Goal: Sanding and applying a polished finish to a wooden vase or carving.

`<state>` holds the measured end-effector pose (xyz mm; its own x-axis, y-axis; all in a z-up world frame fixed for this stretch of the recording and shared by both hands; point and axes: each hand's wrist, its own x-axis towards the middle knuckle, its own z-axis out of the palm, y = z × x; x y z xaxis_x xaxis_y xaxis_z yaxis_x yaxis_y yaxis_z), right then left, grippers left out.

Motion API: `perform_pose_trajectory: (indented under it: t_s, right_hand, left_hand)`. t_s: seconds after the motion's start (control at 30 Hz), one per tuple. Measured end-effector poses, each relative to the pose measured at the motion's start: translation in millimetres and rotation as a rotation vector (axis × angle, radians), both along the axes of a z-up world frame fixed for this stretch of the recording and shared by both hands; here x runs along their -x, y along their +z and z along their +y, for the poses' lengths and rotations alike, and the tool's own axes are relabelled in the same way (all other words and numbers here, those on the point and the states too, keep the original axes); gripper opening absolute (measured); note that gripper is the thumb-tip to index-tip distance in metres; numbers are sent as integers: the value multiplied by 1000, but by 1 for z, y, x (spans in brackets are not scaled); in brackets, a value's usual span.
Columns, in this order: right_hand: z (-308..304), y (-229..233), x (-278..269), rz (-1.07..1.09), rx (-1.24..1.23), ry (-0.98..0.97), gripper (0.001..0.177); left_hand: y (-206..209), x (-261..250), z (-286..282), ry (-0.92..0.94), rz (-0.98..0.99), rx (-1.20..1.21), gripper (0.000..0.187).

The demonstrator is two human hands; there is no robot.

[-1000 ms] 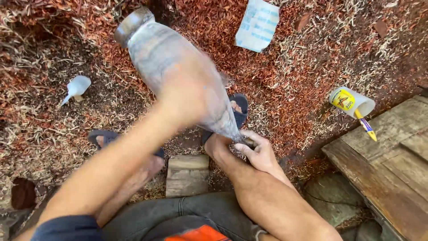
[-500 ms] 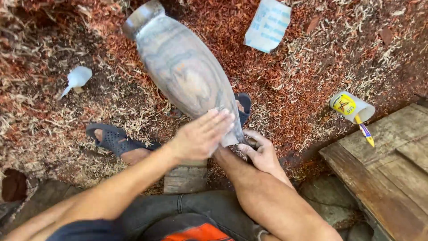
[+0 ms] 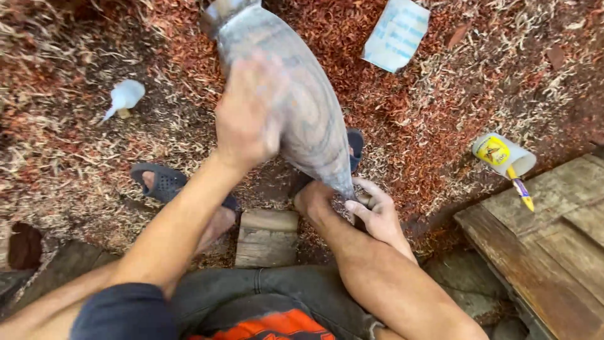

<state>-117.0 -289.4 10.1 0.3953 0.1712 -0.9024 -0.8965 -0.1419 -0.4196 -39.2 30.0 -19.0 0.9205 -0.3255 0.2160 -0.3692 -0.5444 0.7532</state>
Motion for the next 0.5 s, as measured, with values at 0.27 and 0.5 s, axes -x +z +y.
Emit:
perform_pose_trajectory:
  t_s: [0.27,0.5]
  right_hand:
    - [11,7,-26,25,43,30,59]
    - [4,8,-16,-50,92,155,59]
  left_hand:
    - [-4,19,-26,68,88,-14,55]
    - [31,-15,-31,239,311,-145,69]
